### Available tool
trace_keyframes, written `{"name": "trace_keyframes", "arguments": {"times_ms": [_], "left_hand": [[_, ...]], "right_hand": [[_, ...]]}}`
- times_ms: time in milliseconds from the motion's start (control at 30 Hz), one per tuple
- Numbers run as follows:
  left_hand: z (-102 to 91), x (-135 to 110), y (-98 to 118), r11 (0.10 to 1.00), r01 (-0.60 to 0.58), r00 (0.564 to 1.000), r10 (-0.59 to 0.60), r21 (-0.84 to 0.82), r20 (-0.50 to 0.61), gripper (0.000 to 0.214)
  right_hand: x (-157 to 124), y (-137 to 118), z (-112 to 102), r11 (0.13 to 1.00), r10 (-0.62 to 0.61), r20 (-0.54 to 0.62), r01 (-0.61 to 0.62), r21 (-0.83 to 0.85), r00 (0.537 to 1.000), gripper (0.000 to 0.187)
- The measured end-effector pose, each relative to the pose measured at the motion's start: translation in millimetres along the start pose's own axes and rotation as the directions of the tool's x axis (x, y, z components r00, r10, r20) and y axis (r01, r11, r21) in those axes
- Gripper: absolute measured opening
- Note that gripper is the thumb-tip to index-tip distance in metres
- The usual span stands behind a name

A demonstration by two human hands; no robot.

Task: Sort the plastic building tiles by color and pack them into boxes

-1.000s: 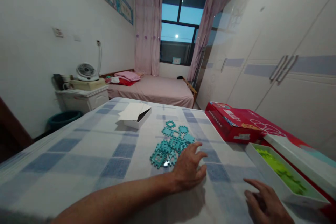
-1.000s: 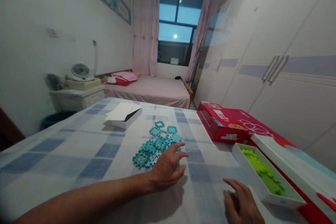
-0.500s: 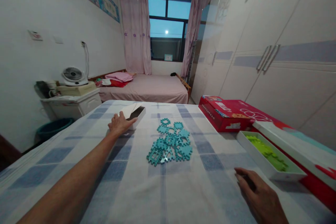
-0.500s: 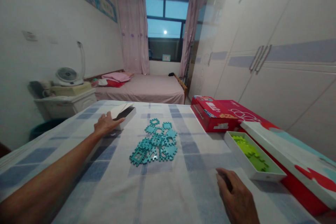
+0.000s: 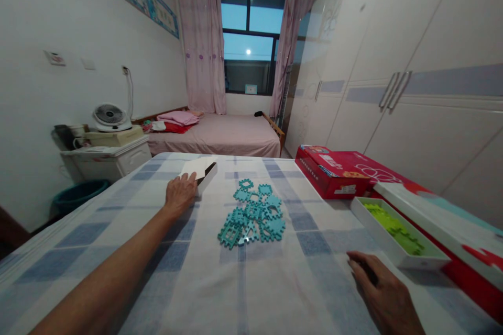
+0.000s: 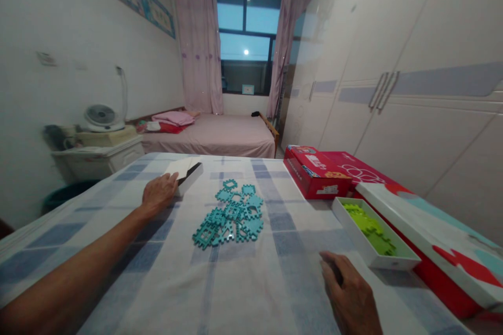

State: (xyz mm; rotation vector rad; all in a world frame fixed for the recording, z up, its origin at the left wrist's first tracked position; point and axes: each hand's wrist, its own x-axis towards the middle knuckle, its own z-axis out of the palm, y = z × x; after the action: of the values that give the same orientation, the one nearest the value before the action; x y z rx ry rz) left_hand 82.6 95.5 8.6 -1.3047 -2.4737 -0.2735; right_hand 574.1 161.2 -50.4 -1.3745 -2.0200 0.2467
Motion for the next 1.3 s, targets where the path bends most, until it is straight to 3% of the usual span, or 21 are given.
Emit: {"name": "trace_keyframes", "arguments": {"times_ms": [167,333,433,533,633,700,767,833,933,1033,1100,1167,1233,1300], "left_hand": [[-4.1,-12.4,3.5,0.991,-0.118,0.992,0.120,0.062,-0.033,0.040],[-6.1,-16.0,4.4,0.995,-0.102,0.995,0.102,-0.008,-0.018,0.042],[-10.5,-16.3,3.4,0.994,-0.110,0.986,0.106,-0.027,-0.130,0.042],[-22.0,-22.9,13.5,0.970,-0.230,0.934,0.196,-0.082,-0.300,0.044],[-39.3,-41.8,44.4,0.881,-0.450,0.824,0.347,-0.146,-0.448,0.044],[-50.9,-61.0,72.7,0.767,-0.625,0.702,0.469,-0.147,-0.536,0.044],[-59.7,-82.8,100.5,0.618,-0.778,0.554,0.588,-0.114,-0.589,0.045],[-64.2,-103.5,122.9,0.494,-0.866,0.436,0.675,-0.074,-0.596,0.045],[-62.9,-126.6,143.7,0.400,-0.916,0.347,0.743,-0.036,-0.572,0.044],[-56.8,-138.2,153.2,0.344,-0.939,0.286,0.776,-0.004,-0.562,0.042],[-52.2,-141.3,156.5,0.327,-0.945,0.265,0.771,0.002,-0.578,0.042],[-46.9,-142.1,158.4,0.337,-0.941,0.277,0.749,-0.013,-0.603,0.043],[-39.7,-141.5,159.1,0.360,-0.932,0.310,0.718,-0.047,-0.624,0.043],[-30.5,-139.7,159.1,0.382,-0.920,0.346,0.680,-0.091,-0.647,0.041]], "right_hand": [[-0.9,-7.4,-1.2,1.000,-0.008,0.004,0.008,0.008,1.000,0.033],[0.4,-6.3,1.4,1.000,-0.011,0.000,0.011,0.014,1.000,0.034],[2.1,-3.9,0.9,1.000,-0.023,-0.012,0.024,0.021,1.000,0.032],[0.0,-10.9,-3.0,0.995,0.003,-0.056,0.003,0.099,0.998,0.027],[-8.0,-36.2,-5.3,0.960,0.070,-0.050,-0.054,0.275,0.996,0.026],[-13.5,-62.6,-3.4,0.907,0.106,0.009,-0.100,0.409,0.994,0.032],[-16.5,-91.6,0.2,0.752,0.137,0.141,-0.195,0.630,0.981,0.041],[-17.4,-117.5,3.3,0.534,0.093,0.244,-0.255,0.806,0.965,0.049],[-19.7,-143.5,5.9,0.290,0.027,0.288,-0.283,0.914,0.957,0.049],[-24.6,-151.6,8.7,0.216,0.072,0.279,-0.288,0.933,0.958,0.045],[-25.6,-145.8,9.7,0.218,0.107,0.273,-0.291,0.932,0.956,0.045],[-20.3,-129.2,6.2,0.279,0.143,0.269,-0.300,0.912,0.952,0.049],[-6.8,-101.1,-5.1,0.429,0.234,0.194,-0.280,0.859,0.953,0.056],[14.1,-64.8,-24.3,0.649,0.347,-0.007,-0.235,0.724,0.938,0.062]]}}
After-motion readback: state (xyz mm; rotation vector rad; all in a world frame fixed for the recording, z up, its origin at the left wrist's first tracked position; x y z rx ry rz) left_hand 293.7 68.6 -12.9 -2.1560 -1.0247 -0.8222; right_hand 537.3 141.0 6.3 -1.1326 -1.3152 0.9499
